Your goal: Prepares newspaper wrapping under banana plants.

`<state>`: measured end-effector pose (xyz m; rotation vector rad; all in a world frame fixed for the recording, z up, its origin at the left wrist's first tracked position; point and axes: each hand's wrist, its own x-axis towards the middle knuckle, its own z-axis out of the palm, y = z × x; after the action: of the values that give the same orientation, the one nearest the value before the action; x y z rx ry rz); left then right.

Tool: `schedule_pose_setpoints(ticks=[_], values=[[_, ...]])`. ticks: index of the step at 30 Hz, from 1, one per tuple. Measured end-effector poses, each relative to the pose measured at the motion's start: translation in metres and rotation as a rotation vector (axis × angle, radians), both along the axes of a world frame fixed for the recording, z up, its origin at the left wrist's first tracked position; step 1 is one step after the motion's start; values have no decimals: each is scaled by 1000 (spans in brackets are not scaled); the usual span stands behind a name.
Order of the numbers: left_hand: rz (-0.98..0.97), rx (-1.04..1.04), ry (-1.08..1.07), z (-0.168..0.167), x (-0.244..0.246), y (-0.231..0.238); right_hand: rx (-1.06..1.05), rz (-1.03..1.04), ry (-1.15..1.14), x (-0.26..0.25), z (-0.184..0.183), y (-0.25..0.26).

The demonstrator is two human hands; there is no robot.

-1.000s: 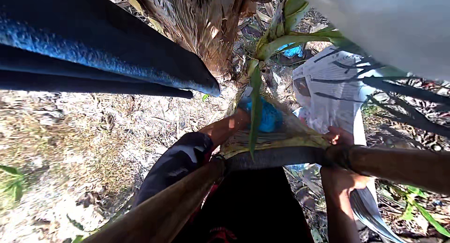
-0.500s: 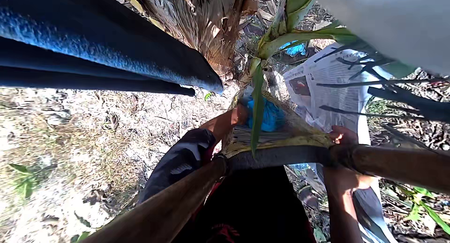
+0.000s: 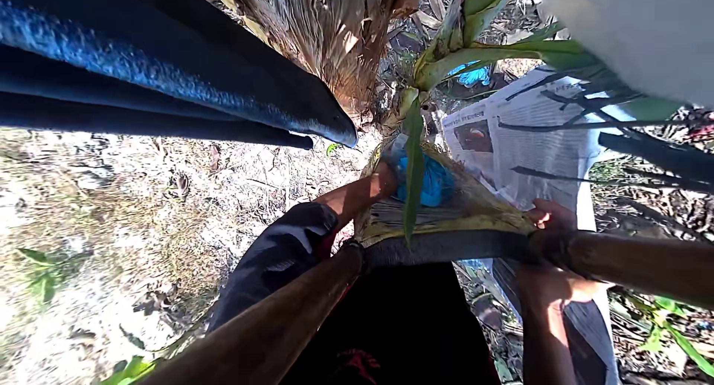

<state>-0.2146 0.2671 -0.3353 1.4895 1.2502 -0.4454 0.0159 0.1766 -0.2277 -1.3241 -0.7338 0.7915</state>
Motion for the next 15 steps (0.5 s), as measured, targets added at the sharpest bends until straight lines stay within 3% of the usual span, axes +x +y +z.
schedule_pose_setpoints(ticks=[2, 4, 6, 8, 11, 12, 13, 15], values=[[-103, -73, 101, 26, 23, 7, -3, -12, 9, 0, 0, 1], [-515, -51, 176, 22, 35, 8, 1, -20, 39, -1, 0, 2], [-666, -72, 191, 24, 37, 9, -10, -33, 15, -1, 0, 2], [-539, -79, 148, 23, 28, 7, -9, -45, -13, 0, -2, 2], [83, -123, -71, -2, 3, -6, 3, -20, -15, 2, -3, 2], [189, -36, -163, 0, -3, -13, 6, -11, 3, 2, -3, 2], [234, 80, -224, 2, -3, -16, 4, -13, 25, 1, -2, 2], [186, -61, -159, 40, 4, 5, -10, -26, 34, -2, 0, 2]])
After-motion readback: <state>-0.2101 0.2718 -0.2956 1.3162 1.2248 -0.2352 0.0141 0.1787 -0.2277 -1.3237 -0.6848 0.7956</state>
